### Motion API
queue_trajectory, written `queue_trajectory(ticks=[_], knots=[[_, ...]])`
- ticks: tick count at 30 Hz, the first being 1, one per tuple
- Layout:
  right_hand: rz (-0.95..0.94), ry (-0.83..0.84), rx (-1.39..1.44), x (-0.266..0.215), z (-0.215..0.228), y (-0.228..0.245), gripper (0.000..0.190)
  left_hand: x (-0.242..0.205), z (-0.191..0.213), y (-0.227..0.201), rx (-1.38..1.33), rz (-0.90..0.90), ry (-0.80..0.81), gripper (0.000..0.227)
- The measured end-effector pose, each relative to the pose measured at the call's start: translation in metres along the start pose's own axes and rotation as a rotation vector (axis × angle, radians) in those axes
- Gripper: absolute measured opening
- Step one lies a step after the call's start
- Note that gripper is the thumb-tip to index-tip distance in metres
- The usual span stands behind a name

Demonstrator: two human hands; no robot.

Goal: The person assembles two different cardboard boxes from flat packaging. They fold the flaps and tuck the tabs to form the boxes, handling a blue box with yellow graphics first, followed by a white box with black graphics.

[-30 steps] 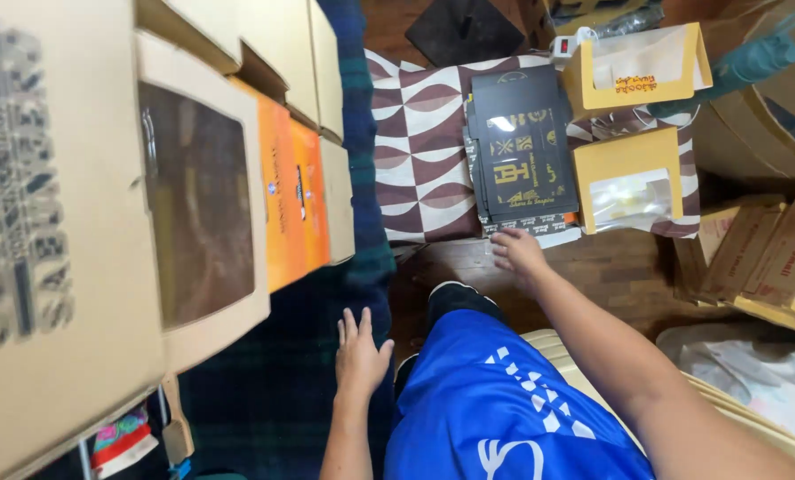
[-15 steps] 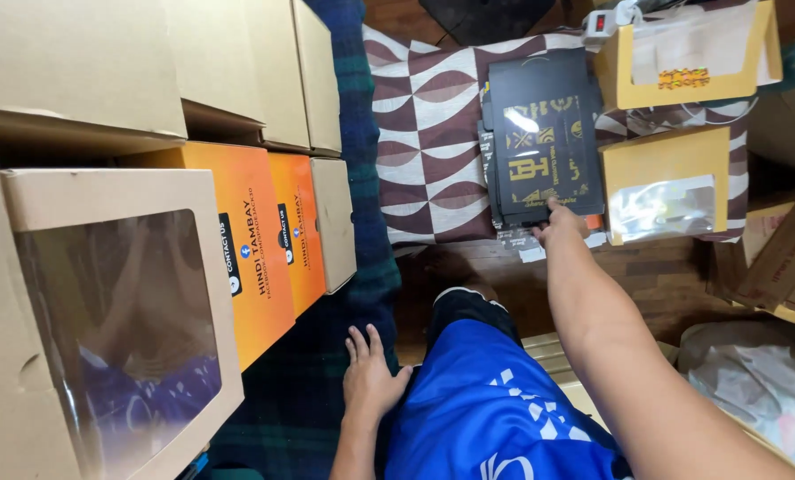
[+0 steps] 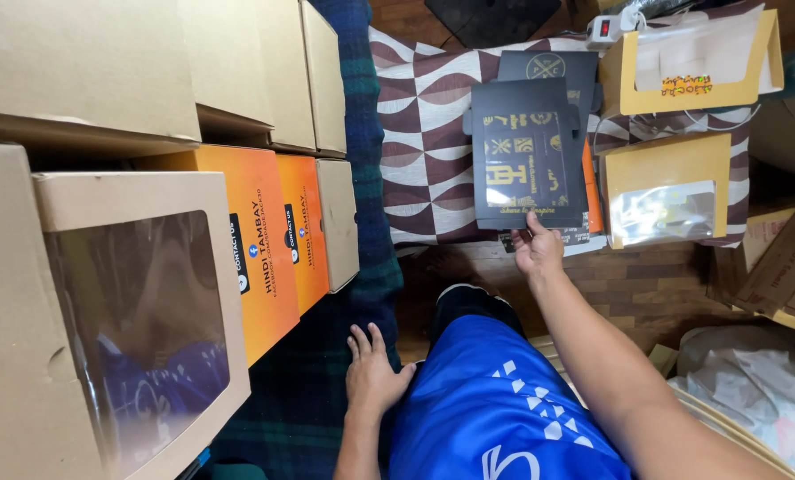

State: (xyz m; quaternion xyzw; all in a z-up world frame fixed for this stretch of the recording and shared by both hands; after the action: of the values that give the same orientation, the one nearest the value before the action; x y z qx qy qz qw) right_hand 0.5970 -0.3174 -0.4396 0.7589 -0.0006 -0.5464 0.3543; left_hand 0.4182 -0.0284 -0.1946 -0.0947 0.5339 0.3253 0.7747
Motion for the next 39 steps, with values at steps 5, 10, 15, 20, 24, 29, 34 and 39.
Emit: queue_trajectory(ticks=[5,10,15,20,24,29,34,39], knots=[[0.334,0.161,-0.373,-0.07,-0.05,0.051,0.035,0.0,0.005,0.0,0.001,-0.006,-0.004,0.107],[1.117,0.326,-0.815,-0.108,-0.1,0.156,0.015,0.002,0.0,0.005,0.0,-0.03,-0.056,0.105],[1.551,0.848,-1.144,-0.159,-0.137,0.261,0.032,0.001,-0.006,0.011,-0.042,-0.079,-0.091,0.105],[1.82,1.011,-1.462,-0.247,-0.131,0.297,0.01,-0.002,-0.019,0.026,-0.192,-0.162,-0.107,0.096],[1.889,0.919,-1.585,-0.279,-0.116,0.297,0.011,-0.008,-0.036,0.043,-0.396,-0.302,-0.124,0.084],[1.469,0.583,-1.213,-0.199,-0.102,0.256,0.016,-0.038,-0.05,0.067,-0.463,-0.28,-0.069,0.081],[0.584,0.375,-0.536,-0.077,-0.071,0.118,0.014,-0.017,-0.087,0.078,-0.436,-0.344,-0.142,0.079],[-0.036,0.076,-0.383,-0.11,-0.076,0.001,0.041,-0.015,-0.079,0.067,-0.292,-0.247,-0.178,0.072]])
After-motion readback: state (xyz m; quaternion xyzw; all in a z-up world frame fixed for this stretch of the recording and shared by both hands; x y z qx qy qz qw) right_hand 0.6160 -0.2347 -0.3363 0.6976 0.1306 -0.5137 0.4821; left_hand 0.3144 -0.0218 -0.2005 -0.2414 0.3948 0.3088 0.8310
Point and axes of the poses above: each hand's wrist, its own x-axis towards the middle knuckle, its own z-axis out of the back of the hand, y = z × x, the point moved 3 cm from there along x, towards the middle knuckle, and after that the axes turned 9 degrees about z, right-handed, at the moved point
